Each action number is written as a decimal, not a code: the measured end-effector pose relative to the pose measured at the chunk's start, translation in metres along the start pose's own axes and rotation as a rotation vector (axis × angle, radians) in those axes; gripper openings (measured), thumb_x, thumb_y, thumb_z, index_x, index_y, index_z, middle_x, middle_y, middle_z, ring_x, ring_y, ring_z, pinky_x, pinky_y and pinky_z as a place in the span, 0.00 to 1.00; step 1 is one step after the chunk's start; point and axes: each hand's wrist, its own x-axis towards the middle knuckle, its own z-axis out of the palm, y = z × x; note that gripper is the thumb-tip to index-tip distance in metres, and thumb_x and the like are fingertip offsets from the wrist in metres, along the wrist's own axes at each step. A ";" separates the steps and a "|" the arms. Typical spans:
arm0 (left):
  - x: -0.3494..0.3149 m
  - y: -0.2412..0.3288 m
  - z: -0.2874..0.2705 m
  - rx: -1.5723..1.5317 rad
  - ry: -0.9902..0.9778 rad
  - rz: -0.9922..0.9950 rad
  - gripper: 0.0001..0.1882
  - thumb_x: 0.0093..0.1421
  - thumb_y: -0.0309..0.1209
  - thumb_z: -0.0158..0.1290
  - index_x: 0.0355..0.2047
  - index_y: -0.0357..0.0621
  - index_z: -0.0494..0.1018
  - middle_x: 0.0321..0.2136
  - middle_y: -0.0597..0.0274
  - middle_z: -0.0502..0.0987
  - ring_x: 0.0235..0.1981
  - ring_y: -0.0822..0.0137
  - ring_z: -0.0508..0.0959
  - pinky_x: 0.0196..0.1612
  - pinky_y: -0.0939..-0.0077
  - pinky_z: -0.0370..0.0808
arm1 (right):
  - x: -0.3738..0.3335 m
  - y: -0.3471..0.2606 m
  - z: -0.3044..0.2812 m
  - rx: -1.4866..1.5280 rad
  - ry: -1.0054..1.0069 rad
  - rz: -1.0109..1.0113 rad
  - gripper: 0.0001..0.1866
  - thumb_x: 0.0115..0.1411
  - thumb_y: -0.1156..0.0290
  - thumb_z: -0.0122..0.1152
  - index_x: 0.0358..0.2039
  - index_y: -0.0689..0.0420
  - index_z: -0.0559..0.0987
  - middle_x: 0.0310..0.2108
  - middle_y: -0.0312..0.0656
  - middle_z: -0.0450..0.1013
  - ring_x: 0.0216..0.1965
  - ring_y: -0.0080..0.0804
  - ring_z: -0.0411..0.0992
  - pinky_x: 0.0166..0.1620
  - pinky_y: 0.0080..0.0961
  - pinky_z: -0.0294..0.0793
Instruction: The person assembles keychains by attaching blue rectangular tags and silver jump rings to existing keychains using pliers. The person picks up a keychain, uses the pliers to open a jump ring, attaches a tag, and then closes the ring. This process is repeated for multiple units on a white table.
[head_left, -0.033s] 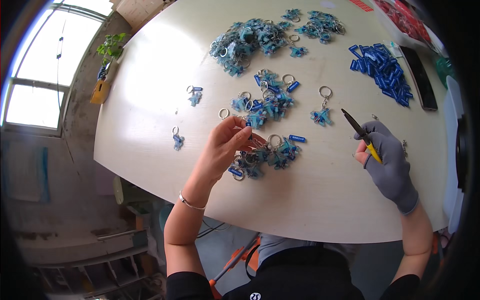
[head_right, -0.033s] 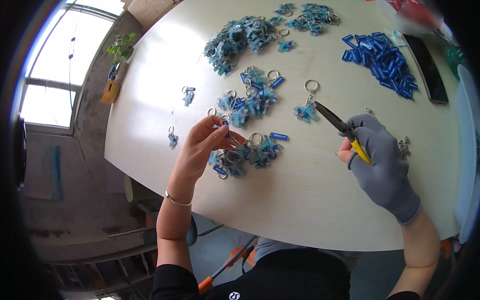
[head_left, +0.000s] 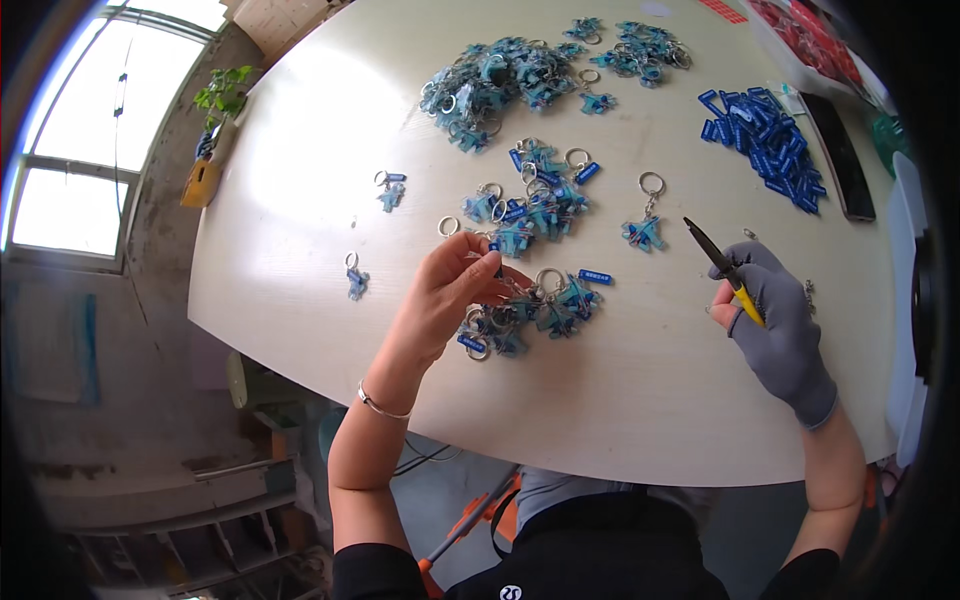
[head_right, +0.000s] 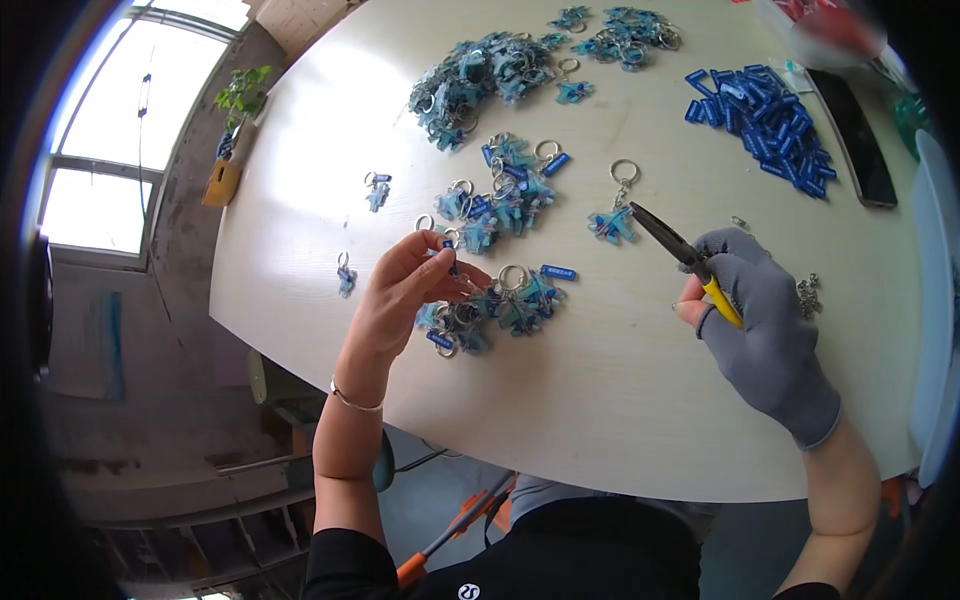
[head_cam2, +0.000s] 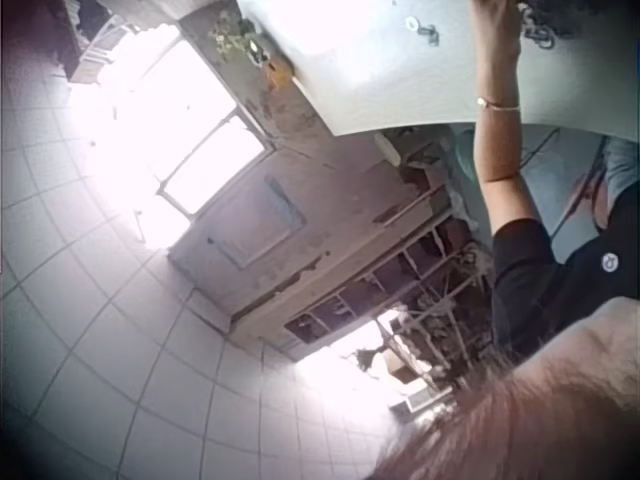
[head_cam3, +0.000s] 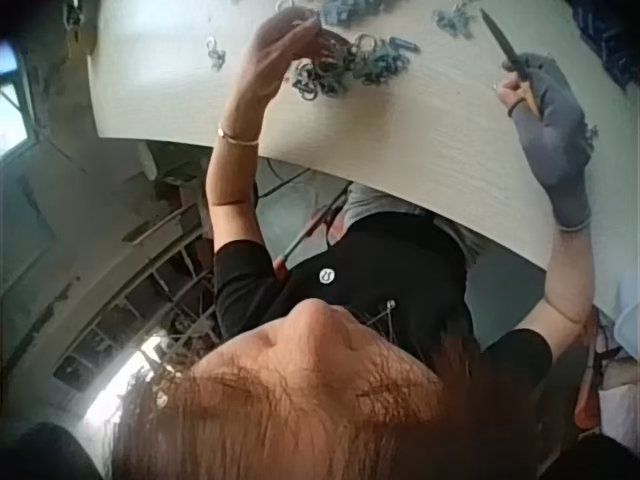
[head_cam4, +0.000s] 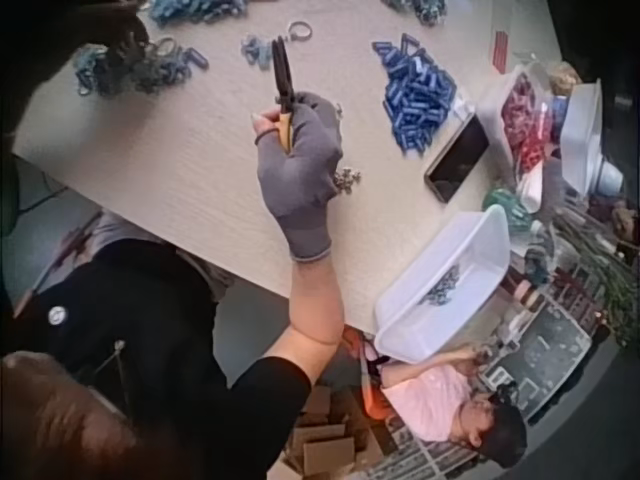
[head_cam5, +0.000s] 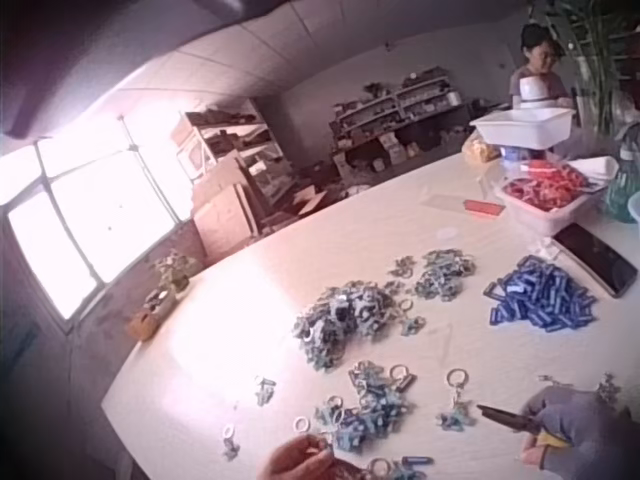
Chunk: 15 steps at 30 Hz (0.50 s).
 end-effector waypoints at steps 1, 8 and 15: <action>-0.001 0.002 0.000 -0.037 0.006 -0.033 0.11 0.69 0.39 0.46 0.39 0.44 0.65 0.37 0.53 0.81 0.38 0.71 0.81 0.39 0.81 0.77 | 0.000 0.000 0.000 0.000 0.005 0.000 0.03 0.51 0.83 0.56 0.24 0.65 0.71 0.31 0.41 0.65 0.29 0.25 0.64 0.35 0.22 0.64; -0.004 0.002 0.004 -0.179 0.032 0.026 0.08 0.70 0.34 0.44 0.40 0.42 0.67 0.37 0.46 0.80 0.32 0.67 0.83 0.35 0.79 0.81 | 0.000 0.001 -0.003 -0.048 0.016 -0.058 0.03 0.50 0.83 0.56 0.24 0.65 0.71 0.31 0.41 0.65 0.30 0.26 0.64 0.36 0.22 0.64; -0.005 -0.003 -0.005 -0.332 -0.059 0.079 0.07 0.70 0.31 0.43 0.41 0.42 0.67 0.43 0.41 0.78 0.44 0.59 0.81 0.42 0.74 0.81 | 0.001 0.002 -0.001 -0.040 0.007 -0.051 0.02 0.50 0.83 0.56 0.24 0.65 0.71 0.31 0.41 0.65 0.30 0.26 0.64 0.36 0.22 0.65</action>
